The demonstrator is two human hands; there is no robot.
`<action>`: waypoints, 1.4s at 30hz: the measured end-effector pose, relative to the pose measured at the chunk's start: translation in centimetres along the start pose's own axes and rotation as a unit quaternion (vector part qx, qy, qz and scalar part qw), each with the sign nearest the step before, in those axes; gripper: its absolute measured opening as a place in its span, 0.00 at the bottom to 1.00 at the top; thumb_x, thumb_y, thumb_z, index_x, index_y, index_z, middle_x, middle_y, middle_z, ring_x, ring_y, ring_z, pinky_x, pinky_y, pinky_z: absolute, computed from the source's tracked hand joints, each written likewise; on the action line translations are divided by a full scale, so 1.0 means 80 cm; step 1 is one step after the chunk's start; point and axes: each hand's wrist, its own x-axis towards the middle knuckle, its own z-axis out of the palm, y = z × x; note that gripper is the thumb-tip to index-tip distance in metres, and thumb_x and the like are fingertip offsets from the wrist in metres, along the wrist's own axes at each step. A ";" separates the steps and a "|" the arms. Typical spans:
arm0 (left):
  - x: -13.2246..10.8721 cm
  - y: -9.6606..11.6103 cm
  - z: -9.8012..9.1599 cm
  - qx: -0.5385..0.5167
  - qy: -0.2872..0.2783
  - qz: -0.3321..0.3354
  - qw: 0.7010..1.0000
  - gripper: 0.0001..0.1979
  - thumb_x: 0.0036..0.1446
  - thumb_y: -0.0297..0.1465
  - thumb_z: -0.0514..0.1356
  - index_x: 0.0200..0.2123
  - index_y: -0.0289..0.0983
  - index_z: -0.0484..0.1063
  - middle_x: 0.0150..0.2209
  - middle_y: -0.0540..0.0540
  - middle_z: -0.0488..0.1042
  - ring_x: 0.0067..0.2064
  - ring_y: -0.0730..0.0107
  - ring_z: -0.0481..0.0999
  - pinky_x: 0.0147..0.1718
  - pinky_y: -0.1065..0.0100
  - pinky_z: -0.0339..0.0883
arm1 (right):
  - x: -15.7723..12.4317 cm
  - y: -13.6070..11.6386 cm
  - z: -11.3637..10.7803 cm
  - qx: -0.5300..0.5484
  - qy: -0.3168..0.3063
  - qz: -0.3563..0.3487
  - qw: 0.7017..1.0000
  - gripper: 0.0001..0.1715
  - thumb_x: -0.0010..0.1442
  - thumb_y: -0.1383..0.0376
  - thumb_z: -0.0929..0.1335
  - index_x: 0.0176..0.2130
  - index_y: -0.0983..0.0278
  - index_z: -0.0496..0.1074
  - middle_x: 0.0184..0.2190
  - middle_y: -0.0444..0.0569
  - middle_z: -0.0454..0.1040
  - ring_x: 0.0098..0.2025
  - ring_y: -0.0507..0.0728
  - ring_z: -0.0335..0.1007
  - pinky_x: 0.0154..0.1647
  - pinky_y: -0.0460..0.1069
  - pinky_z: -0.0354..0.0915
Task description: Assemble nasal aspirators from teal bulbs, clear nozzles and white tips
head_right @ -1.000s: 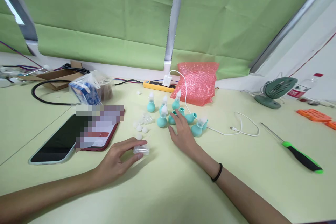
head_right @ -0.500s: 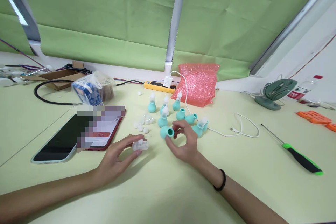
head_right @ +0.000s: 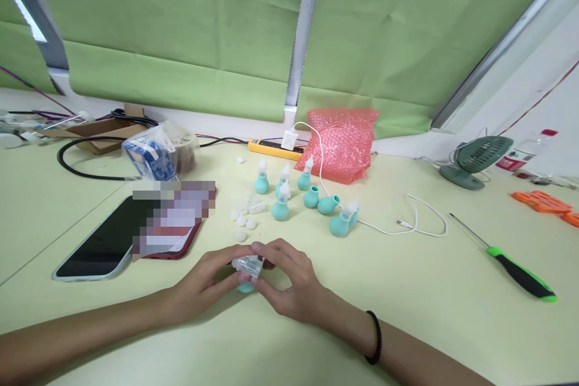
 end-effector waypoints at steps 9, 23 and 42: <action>-0.003 0.002 0.001 0.058 -0.004 -0.044 0.997 0.26 0.51 0.33 0.57 0.53 0.41 0.52 0.49 0.47 0.65 0.48 0.67 0.66 0.47 0.66 0.60 | 0.001 -0.007 -0.003 -0.047 0.031 -0.050 0.997 0.22 0.48 0.76 0.66 0.44 0.63 0.64 0.31 0.50 0.69 0.30 0.52 0.67 0.27 0.46 0.67; -0.002 0.009 -0.005 0.079 0.140 0.014 0.987 0.10 0.49 0.29 0.57 0.37 0.35 0.65 0.31 0.47 0.69 0.31 0.71 0.68 0.28 0.71 0.63 | 0.004 -0.008 -0.013 0.003 0.004 0.019 1.000 0.18 0.51 0.74 0.62 0.43 0.63 0.64 0.28 0.49 0.66 0.28 0.54 0.64 0.24 0.49 0.64; -0.001 -0.006 0.000 0.100 0.105 -0.015 0.989 0.11 0.43 0.31 0.63 0.33 0.34 0.71 0.25 0.49 0.70 0.25 0.74 0.68 0.24 0.73 0.61 | 0.002 -0.001 -0.022 -0.070 -0.140 -0.008 0.988 0.15 0.55 0.70 0.61 0.45 0.64 0.63 0.29 0.49 0.68 0.27 0.52 0.63 0.27 0.47 0.63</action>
